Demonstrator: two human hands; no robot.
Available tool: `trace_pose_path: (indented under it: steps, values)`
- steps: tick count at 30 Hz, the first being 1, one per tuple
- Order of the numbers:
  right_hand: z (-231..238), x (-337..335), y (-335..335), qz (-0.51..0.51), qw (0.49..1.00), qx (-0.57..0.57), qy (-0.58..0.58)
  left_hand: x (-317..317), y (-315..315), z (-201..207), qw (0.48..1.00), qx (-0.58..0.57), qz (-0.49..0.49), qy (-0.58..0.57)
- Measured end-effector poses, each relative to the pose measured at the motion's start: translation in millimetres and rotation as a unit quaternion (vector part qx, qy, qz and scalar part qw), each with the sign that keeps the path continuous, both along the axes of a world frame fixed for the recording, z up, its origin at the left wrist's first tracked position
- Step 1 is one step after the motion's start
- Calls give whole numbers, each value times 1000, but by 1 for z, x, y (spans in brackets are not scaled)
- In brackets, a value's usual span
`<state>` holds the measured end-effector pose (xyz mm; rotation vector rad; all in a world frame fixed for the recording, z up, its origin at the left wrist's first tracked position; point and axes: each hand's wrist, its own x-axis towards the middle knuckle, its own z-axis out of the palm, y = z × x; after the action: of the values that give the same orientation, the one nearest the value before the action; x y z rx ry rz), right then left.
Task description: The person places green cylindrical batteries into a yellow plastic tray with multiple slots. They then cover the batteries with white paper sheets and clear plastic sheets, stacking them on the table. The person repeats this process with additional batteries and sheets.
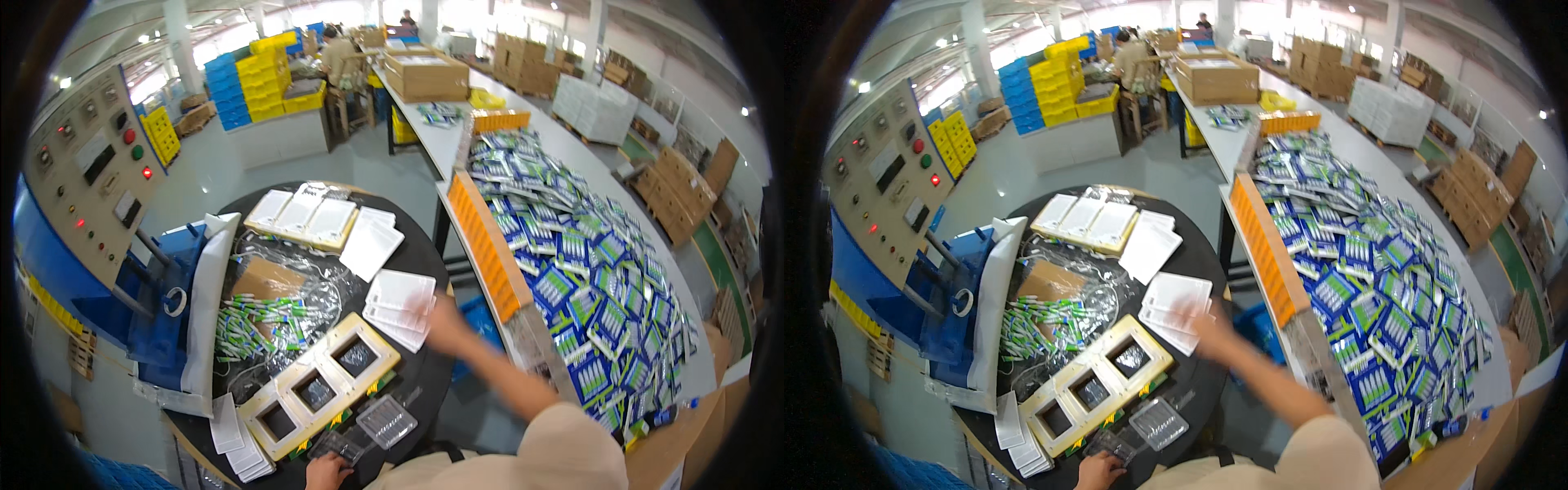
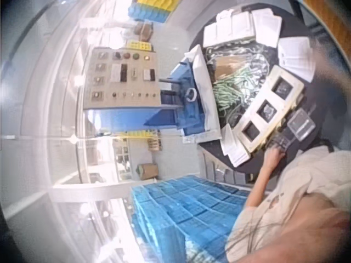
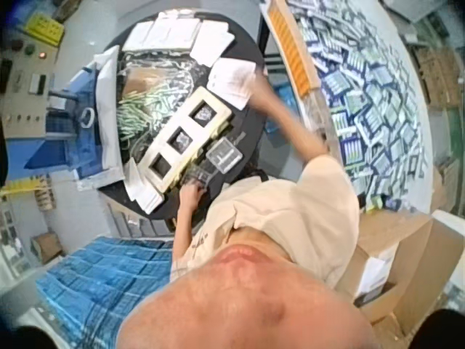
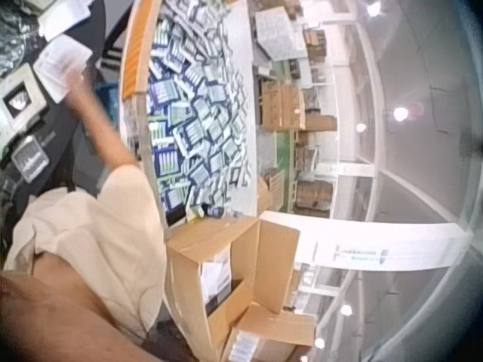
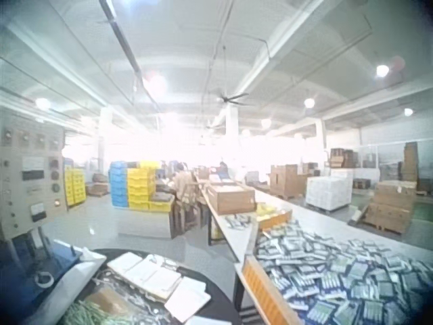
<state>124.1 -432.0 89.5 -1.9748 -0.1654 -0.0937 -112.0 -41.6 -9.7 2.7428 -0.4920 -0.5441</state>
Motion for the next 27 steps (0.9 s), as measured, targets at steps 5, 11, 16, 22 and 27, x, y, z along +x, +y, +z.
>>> trace_pose_path:
  steps: [5, 11, 16, 22, 27]
  values:
    - [-114, -158, 149, 535, 789, -273, -127, -10, -4, -11, 999, -7, 39, -9]
    - [-149, -150, 172, 547, 750, -335, -162, -2, 9, -12, 999, 7, 9, 45]
    - [-115, -131, 168, 529, 761, -359, -107, -10, 18, -24, 999, 38, -3, -33]
    - [-85, -141, 135, 370, 885, -273, -66, -27, 18, 9, 982, -74, 91, -145]
    - [-73, -155, 138, 418, 768, -485, -34, -37, 32, 89, 934, -257, 201, -147]
